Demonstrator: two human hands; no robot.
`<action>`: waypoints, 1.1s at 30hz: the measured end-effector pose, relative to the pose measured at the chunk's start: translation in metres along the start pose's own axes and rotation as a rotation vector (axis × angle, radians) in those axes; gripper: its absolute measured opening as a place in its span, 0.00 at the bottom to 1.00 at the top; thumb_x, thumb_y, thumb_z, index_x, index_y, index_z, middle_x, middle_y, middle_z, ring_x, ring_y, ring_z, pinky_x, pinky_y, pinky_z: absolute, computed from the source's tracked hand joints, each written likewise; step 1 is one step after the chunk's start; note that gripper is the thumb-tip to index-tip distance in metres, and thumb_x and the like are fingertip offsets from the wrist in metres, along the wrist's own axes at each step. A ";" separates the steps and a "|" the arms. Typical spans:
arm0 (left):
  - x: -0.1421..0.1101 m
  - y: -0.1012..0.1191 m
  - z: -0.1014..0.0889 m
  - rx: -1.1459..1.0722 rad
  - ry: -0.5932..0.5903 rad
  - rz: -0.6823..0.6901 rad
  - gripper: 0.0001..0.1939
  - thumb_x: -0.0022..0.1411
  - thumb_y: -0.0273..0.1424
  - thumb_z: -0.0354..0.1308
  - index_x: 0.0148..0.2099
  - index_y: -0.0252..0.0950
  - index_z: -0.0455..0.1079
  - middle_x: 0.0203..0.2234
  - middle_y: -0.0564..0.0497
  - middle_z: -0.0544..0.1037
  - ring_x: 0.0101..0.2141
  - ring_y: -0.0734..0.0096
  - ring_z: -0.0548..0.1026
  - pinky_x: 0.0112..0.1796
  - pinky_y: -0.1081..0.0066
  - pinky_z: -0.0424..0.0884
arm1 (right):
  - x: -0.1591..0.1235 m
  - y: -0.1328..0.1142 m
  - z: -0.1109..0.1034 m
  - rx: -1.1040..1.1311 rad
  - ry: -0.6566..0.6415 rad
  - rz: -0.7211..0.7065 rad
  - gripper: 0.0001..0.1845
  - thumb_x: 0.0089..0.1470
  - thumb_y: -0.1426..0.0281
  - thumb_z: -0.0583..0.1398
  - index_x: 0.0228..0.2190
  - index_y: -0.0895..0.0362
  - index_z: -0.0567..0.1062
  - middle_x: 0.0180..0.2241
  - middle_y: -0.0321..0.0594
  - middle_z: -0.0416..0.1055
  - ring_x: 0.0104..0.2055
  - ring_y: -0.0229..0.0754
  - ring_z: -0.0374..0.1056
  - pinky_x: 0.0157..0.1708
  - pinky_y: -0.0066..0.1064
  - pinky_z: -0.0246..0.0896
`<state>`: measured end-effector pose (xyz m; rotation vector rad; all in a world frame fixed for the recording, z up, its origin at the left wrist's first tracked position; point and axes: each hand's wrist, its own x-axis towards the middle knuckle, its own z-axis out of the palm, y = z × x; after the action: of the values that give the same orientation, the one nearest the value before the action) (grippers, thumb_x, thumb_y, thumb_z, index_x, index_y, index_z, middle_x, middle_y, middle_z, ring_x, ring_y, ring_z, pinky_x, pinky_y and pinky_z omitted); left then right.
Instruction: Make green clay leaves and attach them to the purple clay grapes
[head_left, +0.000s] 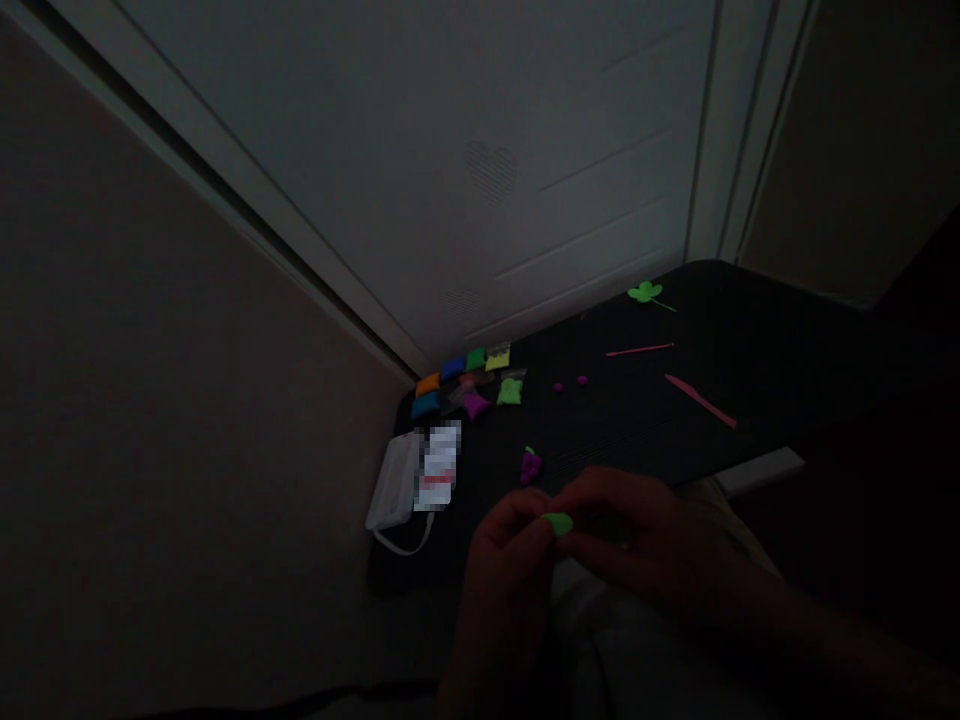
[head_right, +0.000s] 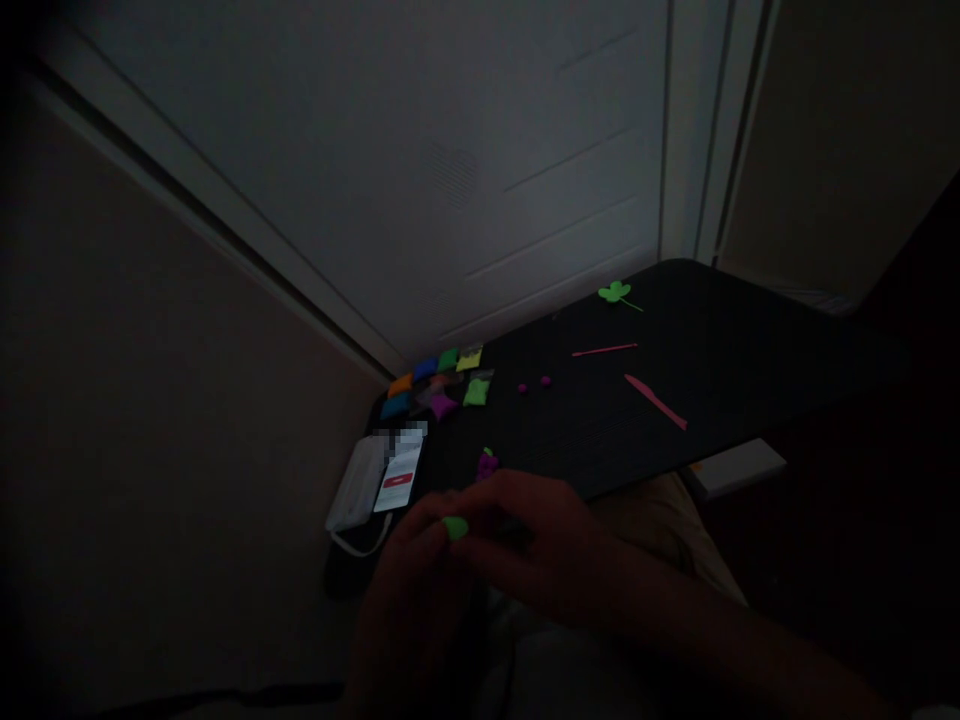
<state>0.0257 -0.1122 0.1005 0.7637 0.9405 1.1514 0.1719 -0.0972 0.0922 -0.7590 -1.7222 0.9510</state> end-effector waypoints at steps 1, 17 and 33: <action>0.000 0.000 -0.001 -0.006 0.003 -0.006 0.06 0.46 0.31 0.62 0.27 0.35 0.69 0.26 0.53 0.71 0.32 0.70 0.70 0.36 0.68 0.65 | 0.000 0.000 0.001 -0.001 -0.006 -0.007 0.10 0.49 0.70 0.59 0.37 0.55 0.70 0.32 0.36 0.73 0.33 0.35 0.68 0.33 0.25 0.63; 0.002 -0.004 -0.009 -0.049 -0.050 -0.004 0.07 0.44 0.31 0.63 0.25 0.34 0.68 0.23 0.55 0.68 0.27 0.74 0.67 0.31 0.70 0.64 | 0.003 -0.005 0.003 -0.146 -0.058 -0.065 0.10 0.47 0.74 0.59 0.36 0.54 0.71 0.30 0.35 0.74 0.29 0.34 0.69 0.30 0.23 0.63; 0.002 -0.007 -0.014 -0.069 -0.042 -0.001 0.06 0.44 0.29 0.62 0.26 0.34 0.69 0.23 0.55 0.68 0.27 0.75 0.67 0.32 0.72 0.62 | 0.000 0.001 0.006 -0.155 -0.070 -0.062 0.13 0.46 0.74 0.61 0.37 0.54 0.70 0.33 0.34 0.73 0.32 0.32 0.69 0.31 0.20 0.62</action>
<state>0.0166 -0.1115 0.0877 0.7292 0.8618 1.1573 0.1663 -0.0980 0.0902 -0.7747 -1.8866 0.8170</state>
